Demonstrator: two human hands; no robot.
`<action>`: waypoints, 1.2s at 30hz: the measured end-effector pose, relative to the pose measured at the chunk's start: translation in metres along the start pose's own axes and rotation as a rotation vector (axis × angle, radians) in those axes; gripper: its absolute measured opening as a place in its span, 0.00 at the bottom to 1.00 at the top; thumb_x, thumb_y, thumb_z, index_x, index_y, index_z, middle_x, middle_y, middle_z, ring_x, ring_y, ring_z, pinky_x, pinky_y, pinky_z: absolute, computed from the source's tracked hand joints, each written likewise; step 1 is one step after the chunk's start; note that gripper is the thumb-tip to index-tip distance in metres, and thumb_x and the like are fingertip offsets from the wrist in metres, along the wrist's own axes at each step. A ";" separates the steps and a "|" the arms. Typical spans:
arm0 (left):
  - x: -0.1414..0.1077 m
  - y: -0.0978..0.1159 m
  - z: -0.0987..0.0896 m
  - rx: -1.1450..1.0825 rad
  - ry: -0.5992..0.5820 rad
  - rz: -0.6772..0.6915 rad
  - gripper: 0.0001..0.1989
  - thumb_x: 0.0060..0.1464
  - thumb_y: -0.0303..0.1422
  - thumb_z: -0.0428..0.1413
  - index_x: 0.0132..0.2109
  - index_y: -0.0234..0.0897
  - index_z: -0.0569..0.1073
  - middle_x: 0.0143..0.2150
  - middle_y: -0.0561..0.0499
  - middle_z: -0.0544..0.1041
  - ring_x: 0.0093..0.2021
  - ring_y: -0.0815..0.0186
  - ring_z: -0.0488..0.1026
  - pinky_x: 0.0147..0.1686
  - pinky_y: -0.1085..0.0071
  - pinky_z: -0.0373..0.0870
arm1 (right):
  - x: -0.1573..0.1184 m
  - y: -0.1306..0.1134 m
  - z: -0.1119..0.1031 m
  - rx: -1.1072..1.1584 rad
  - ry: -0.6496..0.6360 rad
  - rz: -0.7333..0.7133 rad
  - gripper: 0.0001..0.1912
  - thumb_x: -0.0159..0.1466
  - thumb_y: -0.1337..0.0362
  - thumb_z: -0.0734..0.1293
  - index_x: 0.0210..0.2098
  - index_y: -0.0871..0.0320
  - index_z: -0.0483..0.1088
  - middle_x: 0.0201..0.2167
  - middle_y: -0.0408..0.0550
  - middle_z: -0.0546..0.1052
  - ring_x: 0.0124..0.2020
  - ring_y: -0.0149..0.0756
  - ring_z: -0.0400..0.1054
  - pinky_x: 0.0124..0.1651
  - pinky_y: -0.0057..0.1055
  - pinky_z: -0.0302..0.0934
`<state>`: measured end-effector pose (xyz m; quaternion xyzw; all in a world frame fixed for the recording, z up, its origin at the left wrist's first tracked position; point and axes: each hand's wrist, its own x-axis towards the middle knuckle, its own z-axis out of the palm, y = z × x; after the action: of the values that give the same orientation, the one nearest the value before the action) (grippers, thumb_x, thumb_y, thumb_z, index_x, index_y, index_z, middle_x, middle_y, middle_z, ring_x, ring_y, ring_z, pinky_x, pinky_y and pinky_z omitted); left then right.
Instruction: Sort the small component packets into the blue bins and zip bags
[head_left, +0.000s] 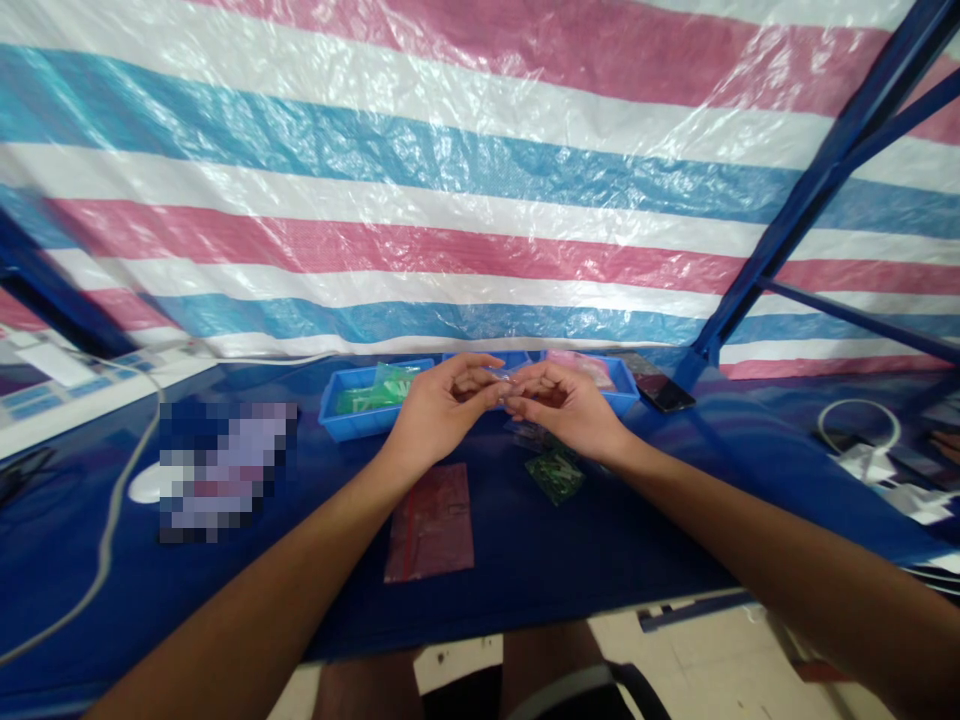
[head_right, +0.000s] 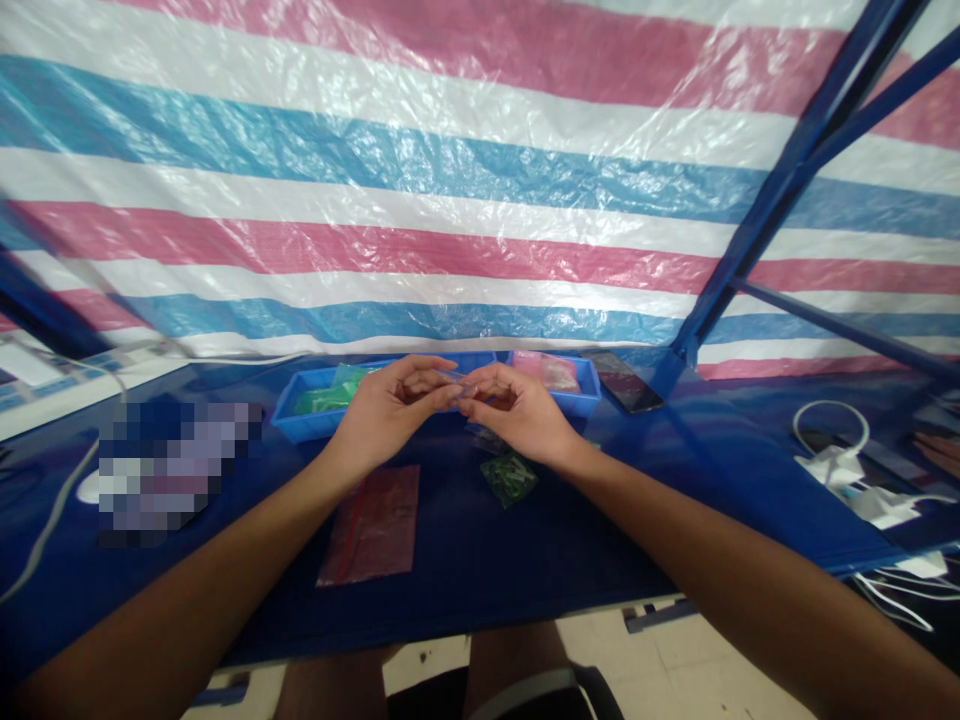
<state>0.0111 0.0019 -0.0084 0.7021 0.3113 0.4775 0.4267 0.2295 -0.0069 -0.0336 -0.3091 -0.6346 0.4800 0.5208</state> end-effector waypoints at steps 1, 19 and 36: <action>0.000 0.000 0.001 -0.024 -0.003 -0.009 0.24 0.60 0.45 0.71 0.56 0.37 0.79 0.46 0.44 0.89 0.48 0.53 0.87 0.52 0.57 0.83 | 0.000 0.001 0.000 0.015 0.006 0.011 0.23 0.58 0.50 0.84 0.46 0.52 0.78 0.39 0.44 0.85 0.38 0.37 0.81 0.44 0.36 0.78; -0.001 -0.003 -0.002 0.209 -0.026 0.076 0.34 0.60 0.40 0.70 0.70 0.43 0.72 0.54 0.43 0.85 0.49 0.55 0.86 0.49 0.60 0.83 | 0.006 -0.004 -0.006 0.051 0.083 0.009 0.26 0.59 0.47 0.83 0.48 0.51 0.75 0.33 0.41 0.83 0.33 0.37 0.79 0.36 0.36 0.78; 0.000 0.009 -0.007 0.449 0.083 0.201 0.17 0.70 0.49 0.62 0.51 0.43 0.88 0.58 0.43 0.83 0.48 0.57 0.82 0.42 0.66 0.78 | 0.002 -0.008 -0.005 -0.079 0.032 -0.017 0.20 0.65 0.46 0.78 0.47 0.52 0.79 0.37 0.45 0.83 0.34 0.37 0.78 0.32 0.32 0.74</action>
<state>0.0045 -0.0001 0.0013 0.7867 0.3554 0.4648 0.1971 0.2345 -0.0064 -0.0259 -0.3317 -0.6472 0.4451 0.5225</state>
